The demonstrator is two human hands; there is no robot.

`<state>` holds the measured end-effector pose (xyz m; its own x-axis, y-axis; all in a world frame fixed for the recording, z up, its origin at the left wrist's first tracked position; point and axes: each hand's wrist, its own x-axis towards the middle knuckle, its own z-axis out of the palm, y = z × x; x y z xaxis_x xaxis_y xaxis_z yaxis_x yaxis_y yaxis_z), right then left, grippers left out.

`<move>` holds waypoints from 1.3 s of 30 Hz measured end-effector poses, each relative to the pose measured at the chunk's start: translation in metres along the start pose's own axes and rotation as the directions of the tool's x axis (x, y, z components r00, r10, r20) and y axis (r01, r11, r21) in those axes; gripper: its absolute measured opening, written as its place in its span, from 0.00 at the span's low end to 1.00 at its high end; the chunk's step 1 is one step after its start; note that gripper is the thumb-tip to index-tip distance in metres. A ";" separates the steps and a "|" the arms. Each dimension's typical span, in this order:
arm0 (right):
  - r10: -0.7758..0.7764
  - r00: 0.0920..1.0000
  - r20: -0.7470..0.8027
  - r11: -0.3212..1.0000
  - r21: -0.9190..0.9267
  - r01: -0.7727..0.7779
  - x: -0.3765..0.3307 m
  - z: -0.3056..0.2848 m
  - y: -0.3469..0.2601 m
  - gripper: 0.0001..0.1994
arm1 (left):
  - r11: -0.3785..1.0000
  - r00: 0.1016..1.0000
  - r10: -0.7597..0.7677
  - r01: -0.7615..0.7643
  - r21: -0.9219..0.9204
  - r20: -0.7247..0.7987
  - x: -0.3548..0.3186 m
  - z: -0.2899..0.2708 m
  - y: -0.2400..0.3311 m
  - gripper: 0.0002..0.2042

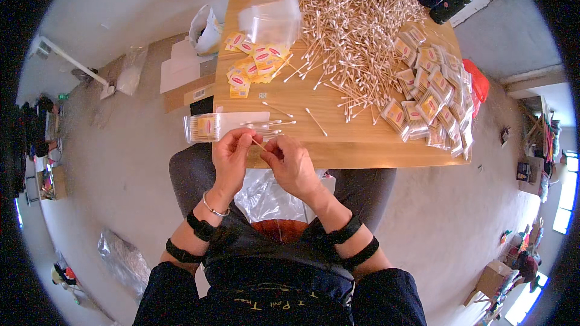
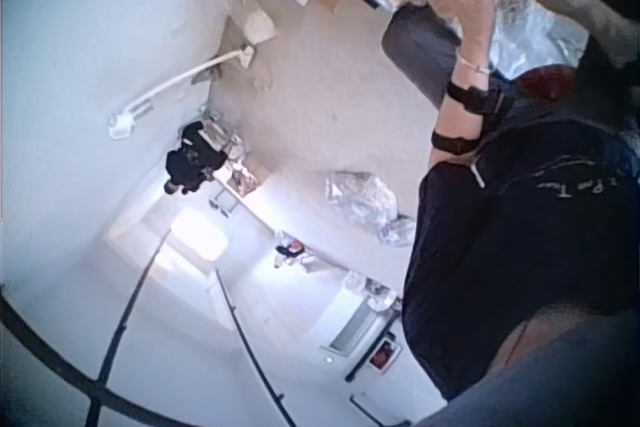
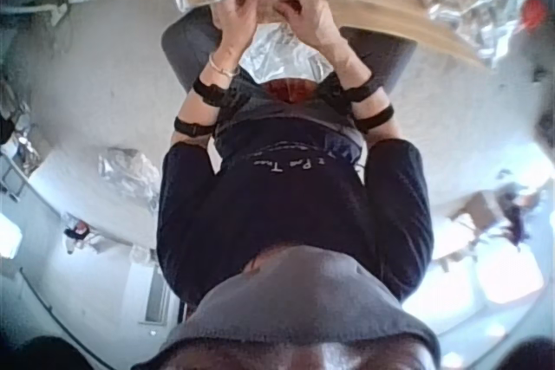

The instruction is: Packaging cotton swabs into plastic bags.

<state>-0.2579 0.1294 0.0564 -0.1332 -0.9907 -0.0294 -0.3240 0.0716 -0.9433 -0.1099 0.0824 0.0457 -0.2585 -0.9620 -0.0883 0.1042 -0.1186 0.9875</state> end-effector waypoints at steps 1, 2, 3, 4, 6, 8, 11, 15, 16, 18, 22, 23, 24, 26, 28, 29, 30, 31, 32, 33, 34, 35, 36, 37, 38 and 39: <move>0.017 1.000 0.017 0.999 0.029 -0.017 -0.003 0.000 -0.001 0.07 | 0.998 0.999 -0.045 0.044 -0.049 -0.011 -0.004 0.000 -0.003 0.10; 0.015 1.000 0.018 0.999 0.030 -0.016 -0.005 0.000 -0.004 0.07 | 0.992 0.996 -0.088 0.085 -0.095 -0.025 -0.008 -0.001 -0.005 0.10; 0.048 0.998 0.035 0.998 0.046 -0.049 -0.007 -0.001 -0.007 0.06 | 0.992 0.996 -0.087 0.084 -0.094 -0.028 -0.011 -0.002 -0.010 0.10; 0.079 0.995 0.054 0.995 0.061 -0.083 -0.009 -0.001 -0.009 0.06 | 0.981 0.994 -0.105 0.101 -0.166 -0.018 -0.013 -0.004 -0.016 0.10; 0.112 0.986 0.125 0.985 0.118 -0.126 -0.012 -0.001 -0.001 0.06 | 0.964 0.992 -0.123 0.118 -0.239 -0.005 -0.017 -0.002 -0.016 0.10; 0.137 0.970 0.201 0.970 0.172 -0.173 -0.015 0.001 0.006 0.06 | 0.973 0.993 -0.117 0.116 -0.200 0.007 -0.022 0.000 -0.014 0.10; 0.183 0.937 0.299 0.896 0.341 -0.284 -0.018 0.004 0.009 0.09 | 0.898 0.977 -0.176 0.209 -0.388 0.119 -0.027 -0.003 -0.018 0.10; 0.198 0.926 0.322 0.890 0.336 -0.307 -0.010 -0.004 0.009 0.09 | 0.908 0.958 -0.206 0.262 -0.326 0.198 -0.029 -0.011 -0.026 0.11; 0.175 0.949 0.264 0.956 0.185 -0.228 -0.004 -0.007 0.010 0.08 | 0.953 0.977 -0.167 0.195 -0.234 0.132 -0.028 -0.010 -0.029 0.12; 0.089 0.988 0.127 0.996 0.008 -0.091 0.013 -0.016 0.009 0.06 | 0.982 0.990 -0.126 0.134 -0.136 0.067 -0.026 -0.012 -0.034 0.14; -0.298 0.952 -0.070 0.807 -0.551 0.212 0.055 -0.024 0.017 0.02 | 0.893 0.976 0.215 -0.182 0.412 -0.036 -0.007 -0.021 -0.026 0.22; -0.297 0.952 -0.069 0.807 -0.551 0.212 0.064 -0.022 0.022 0.02 | 0.797 0.948 0.316 -0.250 0.549 -0.027 -0.002 -0.021 -0.021 0.24; -0.344 0.937 -0.062 0.770 -0.590 0.244 0.071 -0.019 0.028 0.03 | 0.798 0.949 0.316 -0.250 0.548 -0.028 0.001 -0.020 -0.019 0.24; -0.391 0.919 -0.048 0.729 -0.626 0.277 0.075 -0.011 0.033 0.03 | 0.747 0.936 0.351 -0.272 0.607 -0.012 0.006 -0.014 -0.017 0.27; -0.371 0.928 -0.043 0.737 -0.622 0.266 0.074 -0.003 0.034 0.04 | 0.773 0.937 0.349 -0.276 0.572 -0.019 0.010 -0.012 -0.026 0.28; -0.369 0.928 -0.040 0.737 -0.622 0.266 0.071 0.000 0.035 0.04 | 0.800 0.939 0.344 -0.280 0.531 -0.023 0.011 -0.011 -0.029 0.28; -0.361 0.932 -0.018 0.747 -0.605 0.277 0.067 0.003 0.036 0.06 | 0.801 0.939 0.342 -0.278 0.530 -0.024 0.012 -0.011 -0.031 0.28; -0.352 0.936 0.003 0.757 -0.587 0.287 0.063 0.003 0.037 0.08 | 0.801 0.934 0.357 -0.301 0.518 -0.009 0.013 -0.012 -0.033 0.28; -0.350 0.937 0.003 0.756 -0.589 0.285 0.059 0.003 0.036 0.08 | 0.801 0.928 0.372 -0.324 0.504 0.006 0.013 -0.012 -0.033 0.28; -0.370 0.929 -0.005 0.772 -0.558 0.305 0.055 0.002 0.034 0.10 | 0.802 0.929 0.371 -0.324 0.502 0.007 0.014 -0.012 -0.032 0.28; -0.390 0.921 -0.015 0.786 -0.526 0.325 0.050 0.001 0.032 0.12 | 0.809 0.935 0.354 -0.314 0.496 0.014 0.014 -0.012 -0.032 0.28; -0.390 0.921 -0.013 0.786 -0.526 0.325 0.046 -0.002 0.030 0.12 | 0.815 0.940 0.339 -0.305 0.493 0.020 0.014 -0.014 -0.029 0.28; -0.356 0.928 -0.111 0.786 -0.572 0.233 0.040 -0.008 0.029 0.13 | 0.816 0.941 0.339 -0.304 0.492 0.018 0.016 -0.016 -0.028 0.28; -0.324 0.923 -0.209 0.782 -0.608 0.137 0.035 -0.014 0.030 0.14 | 0.728 0.924 0.368 -0.356 0.586 0.104 0.018 -0.019 -0.026 0.28; -0.310 0.917 -0.252 0.753 -0.654 0.075 0.028 -0.023 0.030 0.14 | 0.628 0.901 0.387 -0.412 0.660 0.194 0.021 -0.019 -0.024 0.27; -0.310 0.916 -0.254 0.749 -0.659 0.071 0.022 -0.030 0.035 0.14 | 0.632 0.900 0.389 -0.415 0.655 0.196 0.024 -0.018 -0.024 0.27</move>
<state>-0.3009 0.1135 0.0323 -0.2591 -0.9003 0.3498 -0.8693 0.0595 -0.4907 -0.1017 0.0582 0.0181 -0.3801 -0.8641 0.3300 -0.4557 0.4854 0.7462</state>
